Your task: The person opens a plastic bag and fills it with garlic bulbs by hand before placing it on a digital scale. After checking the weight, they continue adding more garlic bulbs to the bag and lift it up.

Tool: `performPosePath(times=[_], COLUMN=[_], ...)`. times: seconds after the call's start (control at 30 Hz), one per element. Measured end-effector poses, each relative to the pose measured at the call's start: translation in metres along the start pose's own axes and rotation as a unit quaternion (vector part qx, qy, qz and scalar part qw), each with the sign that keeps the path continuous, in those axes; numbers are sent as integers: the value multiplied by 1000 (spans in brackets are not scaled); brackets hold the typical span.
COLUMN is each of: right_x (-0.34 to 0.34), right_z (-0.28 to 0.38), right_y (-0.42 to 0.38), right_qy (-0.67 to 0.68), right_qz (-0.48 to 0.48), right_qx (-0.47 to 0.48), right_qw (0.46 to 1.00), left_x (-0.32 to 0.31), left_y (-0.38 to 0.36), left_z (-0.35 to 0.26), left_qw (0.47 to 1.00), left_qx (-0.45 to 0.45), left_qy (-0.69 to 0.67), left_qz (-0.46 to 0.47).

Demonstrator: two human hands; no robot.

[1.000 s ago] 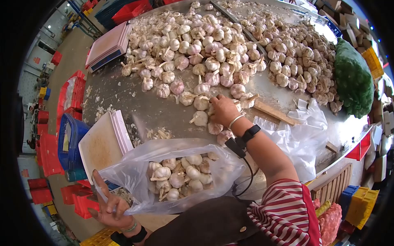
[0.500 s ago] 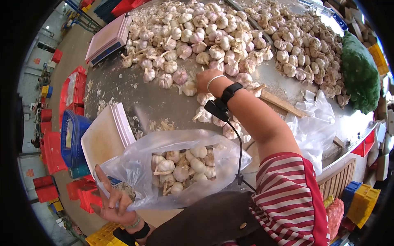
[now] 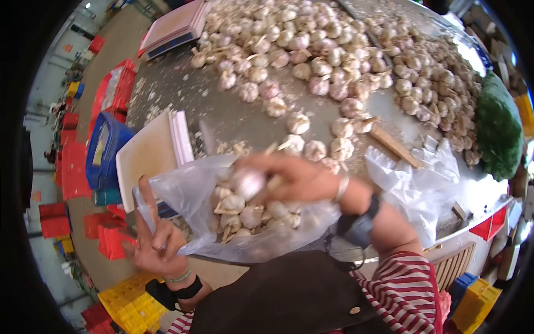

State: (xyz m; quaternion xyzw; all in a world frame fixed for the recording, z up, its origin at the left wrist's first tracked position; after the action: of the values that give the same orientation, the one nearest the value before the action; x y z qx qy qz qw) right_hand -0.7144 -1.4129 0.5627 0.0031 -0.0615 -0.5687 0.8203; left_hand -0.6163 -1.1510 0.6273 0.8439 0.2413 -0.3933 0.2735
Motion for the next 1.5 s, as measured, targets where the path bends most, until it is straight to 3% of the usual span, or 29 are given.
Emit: performPosePath(times=[0.03, 0.1, 0.13, 0.2, 0.23, 0.27, 0.3, 0.33, 0.37, 0.4, 0.43, 0.5, 0.6, 0.67, 0.77, 0.83, 0.9, 0.97, 1.0, 1.03, 1.07, 1.1, 1.17, 1.27, 1.37, 1.5], right_x=[-25, -62, -62, -60, -45, -24, -8, 9, 20, 27, 30, 33, 35, 44, 69, 86, 98, 104, 98, 96, 95, 115, 87, 97, 105, 102], right_z=[1, -7, -10, -8, -10, -15, -37, -44, -59, -74, -89, -115, -127, -123, -96, -108, -96, -83, -91, -99, -115, -213, -113, -118, -118, -104], right_y=[9, 21, 20, 19, 12, 6, -2, -9, -16, -22, -26, -31, -34, -42, -68, -94, -109, -109, -106, -103, -100, -124, -83, -78, -68, -69], right_qy=[5, -138, -143, -145, -9, -49, -83, -108, -222, -346, -348, -398, -412, -368, -94, 143, 69, -237, -372, -423, -432, -595, -484, -502, -484, -469], right_qz=[23, -4, -14, -68, -55, -94, -192, -256, -288, -257, -261, -108, -126, -124, -284, -371, -393, -342, -326, -262, -194, -99, -179, -111, -104, -144], right_qx=[-9, -39, -43, 91, 30, -55, -77, -159, -228, -325, -325, -453, -411, -366, -265, -147, -198, -387, -405, -438, -437, -267, -439, -465, -522, -524], right_qw=[1000, 990, 989, 983, 998, 993, 975, 948, 903, 842, 840, 790, 804, 846, 917, 906, 895, 823, 769, 749, 765, 752, 735, 721, 695, 697], left_x=[-4, -7, -10, -8, -7, -7, -6, -4, -2, -1, -2, -5, -9, -8, -7, -8, -6, -5, -5, -6, -9, -10, -10, -13, -17, -21], left_y=[2, 3, 3, -2, -5, -7, -10, -12, -14, -14, -14, -12, -11, -13, -13, -18, -16, -16, -14, -14, -13, -11, -12, -13, -15, -21], left_z=[1, 1, 1, -4, -7, -8, -8, -9, -8, -7, -5, -3, -1, -1, -2, -4, -3, 0, 2, 2, 2, 4, 2, 2, 4, 7], left_qw=[1000, 1000, 1000, 1000, 1000, 1000, 1000, 1000, 1000, 1000, 1000, 1000, 999, 1000, 1000, 1000, 999, 998, 999, 999, 999, 1000, 999, 998, 993, 973], left_qx=[8, 21, 15, 18, 14, 6, 5, -2, -9, -7, -6, 4, 3, 9, 6, 2, -3, 0, -2, -2, 0, -1, -2, -9, -6, 20], left_qy=[7, 11, 7, 4, 5, 2, 0, -3, -7, -10, -12, 6, 12, 17, 17, 20, 13, -2, -9, -10, -8, -8, 21, 42, 93, 206], left_qz=[-6, -2, 7, 15, 16, 5, 9, 3, -1, 2, 5, 6, -37, -19, -6, -22, -32, -56, -46, -42, -38, -29, -28, -49, -78, -99])
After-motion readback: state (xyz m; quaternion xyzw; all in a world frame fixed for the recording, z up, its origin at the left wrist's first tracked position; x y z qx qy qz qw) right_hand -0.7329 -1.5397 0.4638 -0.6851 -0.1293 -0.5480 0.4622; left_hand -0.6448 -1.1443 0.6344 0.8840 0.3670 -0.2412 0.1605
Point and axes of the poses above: each hand's wrist, its own y-axis towards the middle knuckle, its own x-axis out of the back of the hand, z = x × y, the point moved 1 cm from there along y, towards the middle knuckle, and after that the axes turned 12 degrees about z, right-handed, at the moved point
